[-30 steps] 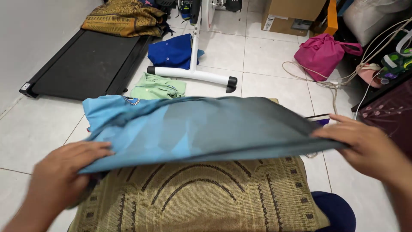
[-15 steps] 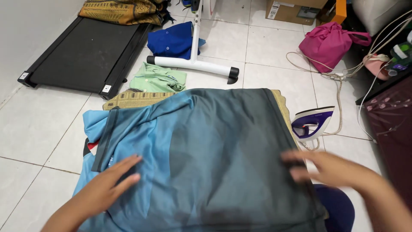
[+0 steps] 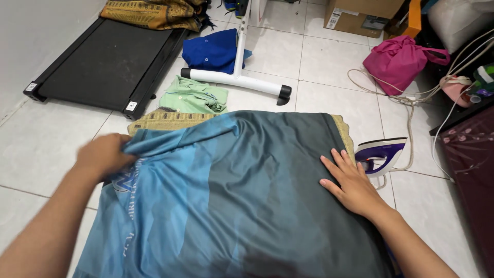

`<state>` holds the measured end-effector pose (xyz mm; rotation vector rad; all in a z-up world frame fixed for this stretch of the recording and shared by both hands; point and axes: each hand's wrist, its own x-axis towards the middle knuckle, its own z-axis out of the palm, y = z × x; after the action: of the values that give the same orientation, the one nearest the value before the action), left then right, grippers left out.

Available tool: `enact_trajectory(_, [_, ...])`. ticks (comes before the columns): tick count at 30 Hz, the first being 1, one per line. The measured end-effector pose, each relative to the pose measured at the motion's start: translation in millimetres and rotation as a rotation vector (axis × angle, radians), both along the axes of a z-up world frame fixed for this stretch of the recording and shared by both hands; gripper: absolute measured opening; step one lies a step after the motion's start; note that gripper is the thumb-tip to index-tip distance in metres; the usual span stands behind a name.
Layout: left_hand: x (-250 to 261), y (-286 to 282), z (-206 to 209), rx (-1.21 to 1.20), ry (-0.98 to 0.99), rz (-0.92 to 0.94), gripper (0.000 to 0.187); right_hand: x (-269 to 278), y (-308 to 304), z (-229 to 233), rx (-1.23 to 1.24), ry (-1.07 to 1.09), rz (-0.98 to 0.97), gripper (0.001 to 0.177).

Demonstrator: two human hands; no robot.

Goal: Ironing a blue and grey jersey on a floor mat.

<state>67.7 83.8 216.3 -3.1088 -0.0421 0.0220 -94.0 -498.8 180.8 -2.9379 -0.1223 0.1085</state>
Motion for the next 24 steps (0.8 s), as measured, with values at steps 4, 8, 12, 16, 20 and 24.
enact_trajectory(4, [47, 6, 32, 0.012, -0.069, 0.081, 0.043, 2, 0, 0, -0.001, 0.037, -0.025, 0.074])
enact_trajectory(8, [62, -7, 55, -0.249, -0.782, -0.172, 0.087, 6, 9, 17, 0.052, -0.08, -0.064, 0.064])
enact_trajectory(12, [25, -22, 26, -0.279, -0.506, -0.056, 0.096, 5, 16, 32, 0.094, -0.209, -0.335, 0.049])
enact_trajectory(16, [-72, -18, -18, -0.221, -0.233, 0.126, 0.078, 4, 2, 29, 0.059, -0.136, -0.45, 0.05])
enact_trajectory(20, [-141, -5, -50, -0.201, -0.125, 0.309, 0.074, 9, -17, 17, 0.08, -0.049, -0.566, 0.057])
enact_trajectory(24, [-171, 4, -67, -0.227, -0.221, 0.371, 0.054, 18, -27, 12, 0.086, 0.042, -0.678, 0.056])
